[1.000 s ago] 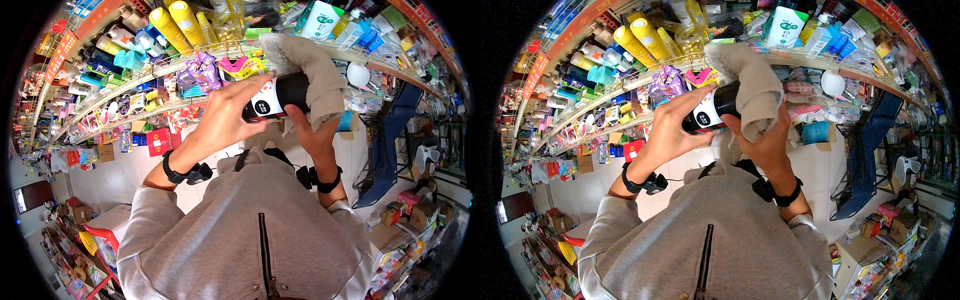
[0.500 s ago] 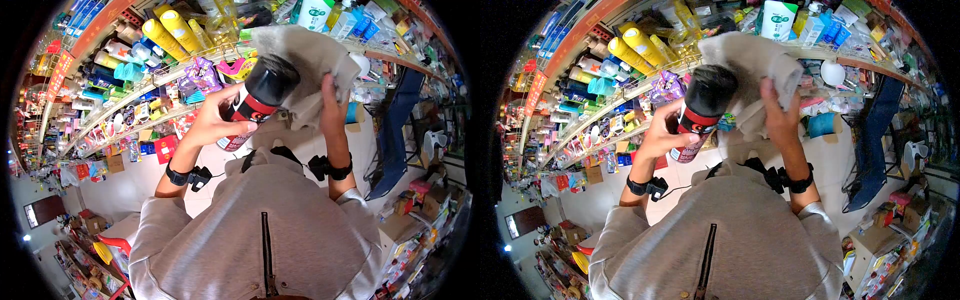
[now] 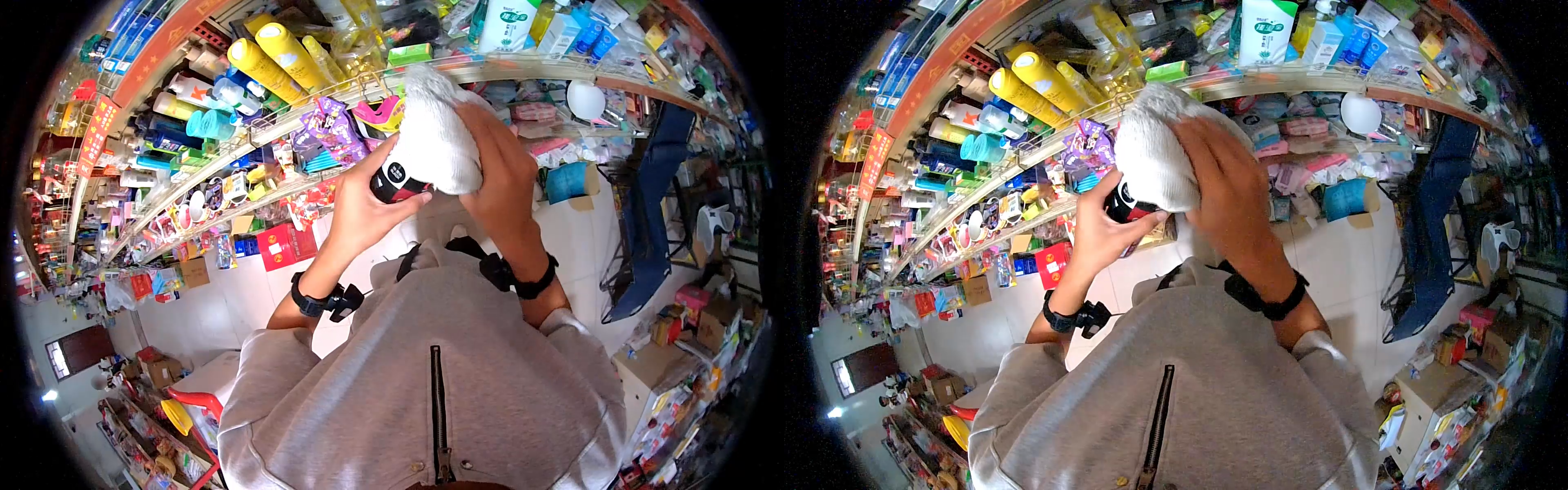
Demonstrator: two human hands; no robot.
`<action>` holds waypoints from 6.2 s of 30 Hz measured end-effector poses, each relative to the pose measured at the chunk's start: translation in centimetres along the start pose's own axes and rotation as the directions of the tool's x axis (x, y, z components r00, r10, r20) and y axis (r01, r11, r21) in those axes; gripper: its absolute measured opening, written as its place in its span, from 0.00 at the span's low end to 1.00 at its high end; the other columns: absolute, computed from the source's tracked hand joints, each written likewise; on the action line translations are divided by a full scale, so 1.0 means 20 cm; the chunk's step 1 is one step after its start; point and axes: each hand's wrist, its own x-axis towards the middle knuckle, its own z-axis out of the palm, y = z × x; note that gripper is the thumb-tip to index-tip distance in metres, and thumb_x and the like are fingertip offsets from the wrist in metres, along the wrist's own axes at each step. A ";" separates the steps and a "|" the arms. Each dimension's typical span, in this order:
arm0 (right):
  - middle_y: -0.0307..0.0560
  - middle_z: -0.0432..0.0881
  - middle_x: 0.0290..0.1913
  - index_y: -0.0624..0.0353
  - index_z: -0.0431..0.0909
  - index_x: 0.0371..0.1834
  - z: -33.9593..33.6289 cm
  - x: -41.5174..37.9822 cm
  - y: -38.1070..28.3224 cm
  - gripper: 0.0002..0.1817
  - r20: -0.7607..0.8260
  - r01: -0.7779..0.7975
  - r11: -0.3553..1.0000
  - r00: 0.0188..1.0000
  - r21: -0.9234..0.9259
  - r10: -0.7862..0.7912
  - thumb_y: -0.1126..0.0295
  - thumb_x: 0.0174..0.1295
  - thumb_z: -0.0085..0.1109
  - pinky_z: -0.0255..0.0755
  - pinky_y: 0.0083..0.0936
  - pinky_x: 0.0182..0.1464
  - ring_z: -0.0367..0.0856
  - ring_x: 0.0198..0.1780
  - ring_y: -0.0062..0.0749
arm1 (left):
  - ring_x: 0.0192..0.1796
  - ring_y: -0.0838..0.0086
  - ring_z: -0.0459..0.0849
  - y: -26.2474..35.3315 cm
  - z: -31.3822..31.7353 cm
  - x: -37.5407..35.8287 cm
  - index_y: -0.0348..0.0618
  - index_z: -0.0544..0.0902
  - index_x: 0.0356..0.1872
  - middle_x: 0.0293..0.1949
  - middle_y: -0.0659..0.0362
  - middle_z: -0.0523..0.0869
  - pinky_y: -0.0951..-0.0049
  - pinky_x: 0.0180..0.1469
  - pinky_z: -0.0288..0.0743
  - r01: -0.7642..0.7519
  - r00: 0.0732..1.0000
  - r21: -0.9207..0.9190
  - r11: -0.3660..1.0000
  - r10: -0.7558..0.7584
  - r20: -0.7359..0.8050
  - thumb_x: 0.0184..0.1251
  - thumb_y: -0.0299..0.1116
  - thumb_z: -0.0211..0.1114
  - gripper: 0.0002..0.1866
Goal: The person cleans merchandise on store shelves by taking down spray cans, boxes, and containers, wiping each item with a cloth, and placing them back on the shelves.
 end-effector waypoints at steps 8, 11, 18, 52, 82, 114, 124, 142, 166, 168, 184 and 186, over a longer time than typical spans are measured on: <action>0.55 0.86 0.45 0.66 0.78 0.53 -0.21 -0.15 0.09 0.23 -0.184 -0.281 0.930 0.927 0.235 0.327 0.81 0.49 0.63 0.76 0.33 0.52 0.85 0.46 0.37 | 0.56 0.58 0.84 0.00 -0.05 0.05 0.35 0.75 0.64 0.55 0.44 0.83 0.63 0.59 0.76 -0.190 0.894 0.396 0.898 0.325 -0.309 0.45 0.28 0.80 0.39; 0.54 0.82 0.53 0.65 0.76 0.57 -0.18 -0.10 0.05 0.27 -0.187 -0.228 0.909 0.934 0.349 0.306 0.80 0.49 0.65 0.74 0.33 0.57 0.81 0.53 0.38 | 0.55 0.57 0.84 -0.01 -0.04 0.06 0.32 0.76 0.61 0.54 0.43 0.84 0.63 0.59 0.76 -0.326 0.832 0.571 0.753 0.516 -0.206 0.45 0.30 0.80 0.37; 0.51 0.71 0.68 0.59 0.75 0.60 -0.02 0.05 -0.12 0.36 -0.112 0.042 0.997 0.993 0.059 -0.035 0.69 0.42 0.74 0.64 0.47 0.69 0.66 0.71 0.55 | 0.57 0.53 0.83 0.07 -0.03 0.08 0.35 0.77 0.61 0.55 0.42 0.83 0.62 0.59 0.76 -0.250 0.891 0.515 0.820 0.403 -0.209 0.43 0.25 0.75 0.36; 0.59 0.78 0.59 0.73 0.71 0.60 0.30 -0.12 -0.14 0.21 -0.140 -0.386 0.760 0.840 0.524 0.524 0.75 0.64 0.56 0.66 0.34 0.64 0.77 0.62 0.46 | 0.43 0.48 0.86 0.03 0.09 0.12 0.33 0.75 0.61 0.44 0.38 0.85 0.61 0.46 0.81 -0.082 0.853 0.611 0.787 0.373 -0.366 0.50 0.32 0.75 0.35; 0.59 0.77 0.63 0.67 0.72 0.63 0.04 -0.12 -0.05 0.36 -0.195 -0.028 0.961 0.977 0.276 0.085 0.62 0.51 0.71 0.66 0.41 0.67 0.76 0.64 0.51 | 0.54 0.49 0.83 -0.01 0.10 0.08 0.36 0.60 0.71 0.56 0.40 0.80 0.60 0.57 0.77 -0.251 0.891 0.246 0.936 0.323 -0.321 0.41 0.32 0.79 0.52; 0.47 0.77 0.59 0.62 0.73 0.63 0.02 -0.09 0.28 0.25 0.293 -0.537 0.311 0.762 0.784 0.577 0.67 0.64 0.65 0.67 0.28 0.63 0.75 0.60 0.31 | 0.62 0.52 0.78 0.03 0.02 -0.06 0.42 0.66 0.70 0.64 0.46 0.76 0.60 0.63 0.73 -0.344 0.937 0.284 0.895 0.346 0.046 0.39 0.33 0.79 0.50; 0.58 0.79 0.57 0.63 0.70 0.66 0.04 -0.07 0.13 0.36 0.162 -0.209 0.885 0.975 0.415 0.154 0.81 0.46 0.62 0.69 0.35 0.63 0.78 0.60 0.43 | 0.53 0.44 0.80 0.06 -0.01 -0.07 0.33 0.63 0.66 0.49 0.37 0.80 0.57 0.54 0.75 -0.160 0.987 0.402 0.902 0.132 0.096 0.39 0.31 0.76 0.47; 0.52 0.79 0.60 0.65 0.65 0.69 -0.13 -0.12 0.19 0.49 0.498 -0.433 0.772 0.849 0.466 0.175 0.69 0.41 0.82 0.68 0.32 0.64 0.76 0.61 0.34 | 0.52 0.48 0.81 0.03 -0.09 -0.06 0.38 0.73 0.56 0.48 0.44 0.82 0.56 0.54 0.73 -0.242 0.953 0.288 0.927 0.171 0.249 0.37 0.32 0.76 0.38; 0.56 0.78 0.58 0.67 0.67 0.65 -0.07 -0.25 0.10 0.49 0.366 -0.217 0.906 0.927 0.364 0.075 0.61 0.37 0.83 0.68 0.36 0.64 0.78 0.60 0.41 | 0.48 0.50 0.83 0.12 -0.15 -0.18 0.30 0.73 0.55 0.44 0.44 0.82 0.56 0.48 0.78 -0.281 0.931 0.470 0.837 0.120 0.344 0.42 0.33 0.73 0.35; 0.57 0.77 0.59 0.67 0.66 0.66 -0.07 -0.25 0.11 0.51 0.348 -0.136 0.923 0.938 0.359 0.003 0.59 0.38 0.82 0.67 0.37 0.65 0.77 0.60 0.42 | 0.51 0.49 0.82 0.14 -0.15 -0.19 0.31 0.72 0.60 0.51 0.43 0.82 0.56 0.53 0.77 -0.196 0.920 0.466 0.863 -0.003 0.392 0.42 0.33 0.71 0.38; 0.61 0.71 0.64 0.71 0.58 0.70 0.04 -0.44 0.07 0.35 0.222 -0.244 0.901 0.960 0.358 0.172 0.64 0.63 0.59 0.60 0.41 0.69 0.71 0.66 0.48 | 0.50 0.48 0.82 0.10 -0.08 -0.22 0.30 0.72 0.56 0.47 0.43 0.81 0.55 0.49 0.78 -0.181 0.942 0.495 0.850 0.005 0.336 0.42 0.39 0.76 0.39; 0.62 0.69 0.65 0.72 0.56 0.71 0.10 -0.49 0.06 0.34 0.140 -0.226 0.879 0.973 0.420 0.183 0.65 0.65 0.54 0.59 0.41 0.69 0.69 0.66 0.48 | 0.49 0.48 0.82 0.09 -0.07 -0.24 0.30 0.72 0.56 0.46 0.43 0.81 0.55 0.48 0.78 -0.189 0.942 0.496 0.847 0.014 0.335 0.41 0.39 0.77 0.39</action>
